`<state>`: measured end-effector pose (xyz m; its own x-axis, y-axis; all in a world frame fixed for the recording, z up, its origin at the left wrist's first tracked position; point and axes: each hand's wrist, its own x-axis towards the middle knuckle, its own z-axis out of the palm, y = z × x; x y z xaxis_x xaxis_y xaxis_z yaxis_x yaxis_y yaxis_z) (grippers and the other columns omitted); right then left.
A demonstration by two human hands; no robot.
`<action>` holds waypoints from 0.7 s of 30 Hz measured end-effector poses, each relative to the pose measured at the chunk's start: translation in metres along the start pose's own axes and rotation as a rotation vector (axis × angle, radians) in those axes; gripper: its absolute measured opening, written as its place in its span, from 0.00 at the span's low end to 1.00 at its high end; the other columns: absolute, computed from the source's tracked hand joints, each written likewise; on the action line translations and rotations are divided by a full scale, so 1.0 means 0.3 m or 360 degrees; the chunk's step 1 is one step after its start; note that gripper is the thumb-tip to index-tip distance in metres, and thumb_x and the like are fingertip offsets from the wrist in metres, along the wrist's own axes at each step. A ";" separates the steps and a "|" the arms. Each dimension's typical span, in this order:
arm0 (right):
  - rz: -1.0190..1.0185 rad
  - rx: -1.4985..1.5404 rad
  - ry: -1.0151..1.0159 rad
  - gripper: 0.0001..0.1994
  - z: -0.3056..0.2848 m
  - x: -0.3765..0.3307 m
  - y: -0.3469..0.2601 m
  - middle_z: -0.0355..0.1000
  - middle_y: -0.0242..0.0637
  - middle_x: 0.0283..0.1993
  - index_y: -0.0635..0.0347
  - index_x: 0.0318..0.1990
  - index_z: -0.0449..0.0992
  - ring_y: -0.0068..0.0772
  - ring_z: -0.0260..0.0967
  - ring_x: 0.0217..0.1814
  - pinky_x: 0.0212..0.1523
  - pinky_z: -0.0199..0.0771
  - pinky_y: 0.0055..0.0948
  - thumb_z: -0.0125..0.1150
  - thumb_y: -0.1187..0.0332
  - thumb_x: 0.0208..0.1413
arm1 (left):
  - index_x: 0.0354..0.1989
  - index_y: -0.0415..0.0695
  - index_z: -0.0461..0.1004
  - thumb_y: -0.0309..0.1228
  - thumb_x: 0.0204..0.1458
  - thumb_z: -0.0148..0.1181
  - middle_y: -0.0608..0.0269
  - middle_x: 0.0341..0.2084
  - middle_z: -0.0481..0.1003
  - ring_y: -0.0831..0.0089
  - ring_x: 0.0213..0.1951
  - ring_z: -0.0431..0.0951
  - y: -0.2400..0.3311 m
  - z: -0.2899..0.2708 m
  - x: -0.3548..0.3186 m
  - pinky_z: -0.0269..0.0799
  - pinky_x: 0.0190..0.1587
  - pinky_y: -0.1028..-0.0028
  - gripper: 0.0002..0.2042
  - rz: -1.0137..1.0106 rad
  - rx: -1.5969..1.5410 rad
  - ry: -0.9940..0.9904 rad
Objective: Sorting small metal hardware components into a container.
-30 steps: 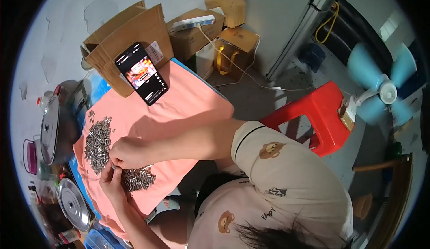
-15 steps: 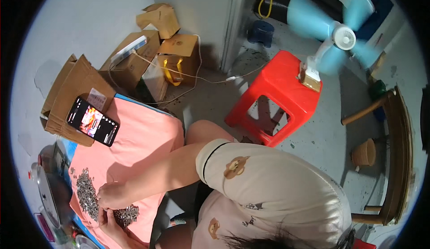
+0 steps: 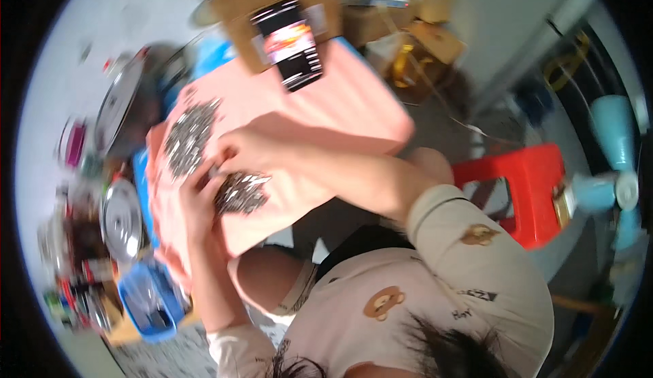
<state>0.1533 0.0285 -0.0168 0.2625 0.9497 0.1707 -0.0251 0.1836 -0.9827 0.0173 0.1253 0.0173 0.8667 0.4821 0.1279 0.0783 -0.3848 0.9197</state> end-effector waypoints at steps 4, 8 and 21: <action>-0.0306 -0.0184 0.0304 0.05 -0.016 0.046 -0.006 0.69 0.30 0.25 0.63 0.29 0.71 0.17 0.65 0.27 0.26 0.65 0.16 0.59 0.73 0.44 | 0.40 0.33 0.70 0.16 0.41 0.55 0.65 0.29 0.72 0.80 0.32 0.71 -0.033 -0.040 -0.045 0.67 0.37 0.83 0.14 -0.0020 -0.0506 -0.0039; -0.0107 -0.1146 0.0611 0.05 -0.056 0.112 -0.028 0.70 0.30 0.22 0.62 0.30 0.73 0.17 0.65 0.23 0.24 0.65 0.18 0.56 0.72 0.45 | 0.40 0.32 0.70 0.16 0.41 0.56 0.64 0.30 0.72 0.79 0.33 0.72 -0.063 -0.052 -0.043 0.68 0.38 0.82 0.14 -0.0069 -0.0738 -0.0133; -0.0100 -0.1819 0.0264 0.05 -0.007 0.124 -0.073 0.70 0.39 0.27 0.59 0.28 0.73 0.33 0.69 0.28 0.28 0.68 0.29 0.54 0.69 0.43 | 0.40 0.33 0.69 0.20 0.43 0.58 0.70 0.24 0.69 0.83 0.28 0.69 -0.096 -0.066 -0.024 0.67 0.33 0.85 0.14 -0.0080 -0.0874 0.0050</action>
<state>0.1656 0.0592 0.0110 0.3577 0.8866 0.2932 0.8576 -0.1876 -0.4789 -0.0009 0.1486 -0.0028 0.8529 0.5156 0.0818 -0.1561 0.1024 0.9824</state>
